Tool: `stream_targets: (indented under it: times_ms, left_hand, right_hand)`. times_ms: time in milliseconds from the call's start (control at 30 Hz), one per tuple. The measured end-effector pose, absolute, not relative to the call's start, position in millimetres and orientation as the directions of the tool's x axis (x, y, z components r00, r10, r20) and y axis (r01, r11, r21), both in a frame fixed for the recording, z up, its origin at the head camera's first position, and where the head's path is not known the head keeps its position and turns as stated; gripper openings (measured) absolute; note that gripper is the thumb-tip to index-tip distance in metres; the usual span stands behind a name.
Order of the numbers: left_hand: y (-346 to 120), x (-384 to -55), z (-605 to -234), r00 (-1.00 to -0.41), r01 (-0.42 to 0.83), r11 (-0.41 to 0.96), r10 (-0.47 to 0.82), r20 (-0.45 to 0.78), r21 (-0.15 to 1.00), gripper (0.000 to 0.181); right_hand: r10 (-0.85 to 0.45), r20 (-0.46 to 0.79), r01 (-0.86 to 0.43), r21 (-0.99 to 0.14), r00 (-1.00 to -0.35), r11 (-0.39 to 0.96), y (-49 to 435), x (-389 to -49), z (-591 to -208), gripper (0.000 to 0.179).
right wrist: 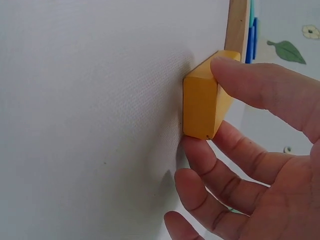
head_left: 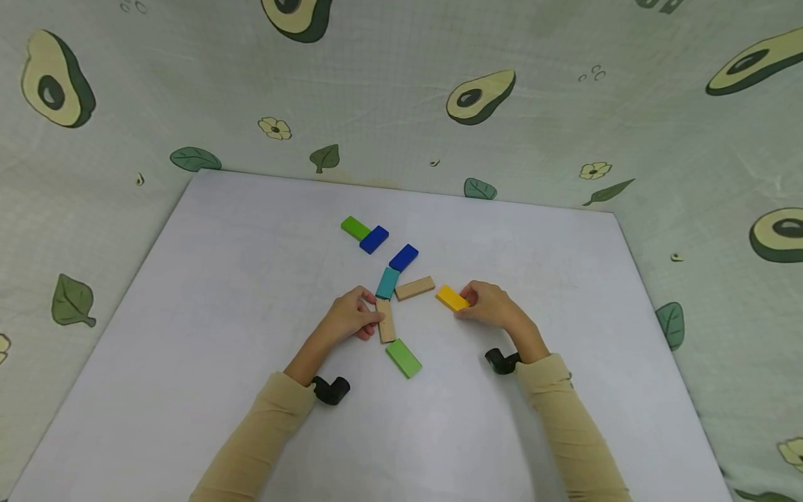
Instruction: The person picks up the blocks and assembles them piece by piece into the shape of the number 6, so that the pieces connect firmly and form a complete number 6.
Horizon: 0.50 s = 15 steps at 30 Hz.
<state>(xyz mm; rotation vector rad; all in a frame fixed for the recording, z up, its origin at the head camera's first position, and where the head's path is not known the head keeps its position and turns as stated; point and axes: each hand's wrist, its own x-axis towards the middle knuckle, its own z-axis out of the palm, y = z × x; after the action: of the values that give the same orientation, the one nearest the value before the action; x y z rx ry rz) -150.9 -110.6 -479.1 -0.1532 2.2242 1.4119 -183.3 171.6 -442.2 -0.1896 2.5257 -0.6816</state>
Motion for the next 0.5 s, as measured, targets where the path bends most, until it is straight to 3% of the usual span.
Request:
stream_targets:
  times_ms: [200, 500]
  left_hand:
    - [-110.8, -151.1, -478.8, -0.868, -0.351, 0.459, 0.167, -0.467, 0.816, 0.034]
    - [-110.6, -151.6, -481.7, -0.866, -0.358, 0.46, 0.161, -0.473, 0.813, 0.034]
  right_hand:
    - [-0.26, -0.421, -0.005, -0.517, -0.869, 0.856, 169.2, -186.2, -439.1, 0.047]
    - [-0.339, -0.268, -0.09, -0.651, -0.902, 0.754, 154.5, -188.9, -437.0, 0.052]
